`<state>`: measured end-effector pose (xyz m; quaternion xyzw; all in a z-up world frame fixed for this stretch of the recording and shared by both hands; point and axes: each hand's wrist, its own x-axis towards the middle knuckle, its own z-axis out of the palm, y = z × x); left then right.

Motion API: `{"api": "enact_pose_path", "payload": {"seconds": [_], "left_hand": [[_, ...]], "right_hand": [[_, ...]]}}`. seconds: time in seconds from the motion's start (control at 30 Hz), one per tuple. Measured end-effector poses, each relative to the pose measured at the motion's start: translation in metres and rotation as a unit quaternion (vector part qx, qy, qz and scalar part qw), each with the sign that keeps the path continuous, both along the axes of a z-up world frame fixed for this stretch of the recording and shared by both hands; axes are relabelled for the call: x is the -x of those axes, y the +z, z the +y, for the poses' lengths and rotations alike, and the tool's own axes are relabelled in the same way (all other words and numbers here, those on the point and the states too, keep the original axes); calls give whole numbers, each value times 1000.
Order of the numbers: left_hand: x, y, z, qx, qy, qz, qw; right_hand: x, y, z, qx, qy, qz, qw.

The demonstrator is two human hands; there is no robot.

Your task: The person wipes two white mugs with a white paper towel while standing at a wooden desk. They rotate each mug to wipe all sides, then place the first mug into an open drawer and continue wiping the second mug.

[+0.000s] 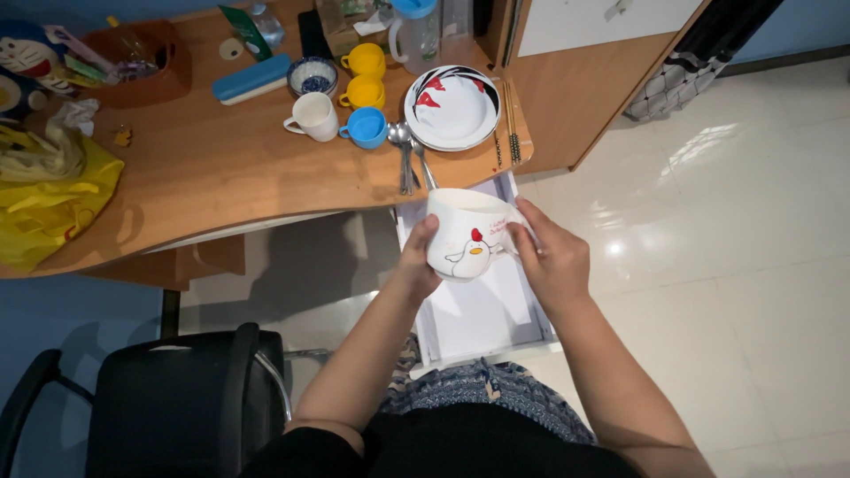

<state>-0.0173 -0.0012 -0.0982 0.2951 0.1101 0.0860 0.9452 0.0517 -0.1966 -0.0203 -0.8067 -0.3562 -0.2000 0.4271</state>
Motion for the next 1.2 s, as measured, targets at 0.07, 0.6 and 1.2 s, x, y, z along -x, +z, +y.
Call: {"api": "enact_pose_path", "payload": {"seconds": [0.07, 0.6, 1.2], "left_hand": [[-1, -21, 2, -10, 2, 15, 1000], [0, 7, -27, -193, 55, -52, 978], [16, 63, -81, -531, 187, -190, 805]], "right_hand": [[1, -6, 1, 27, -44, -104, 993], [-4, -19, -9, -119, 19, 258, 959], [-2, -28, -26, -372, 39, 548, 748]]}}
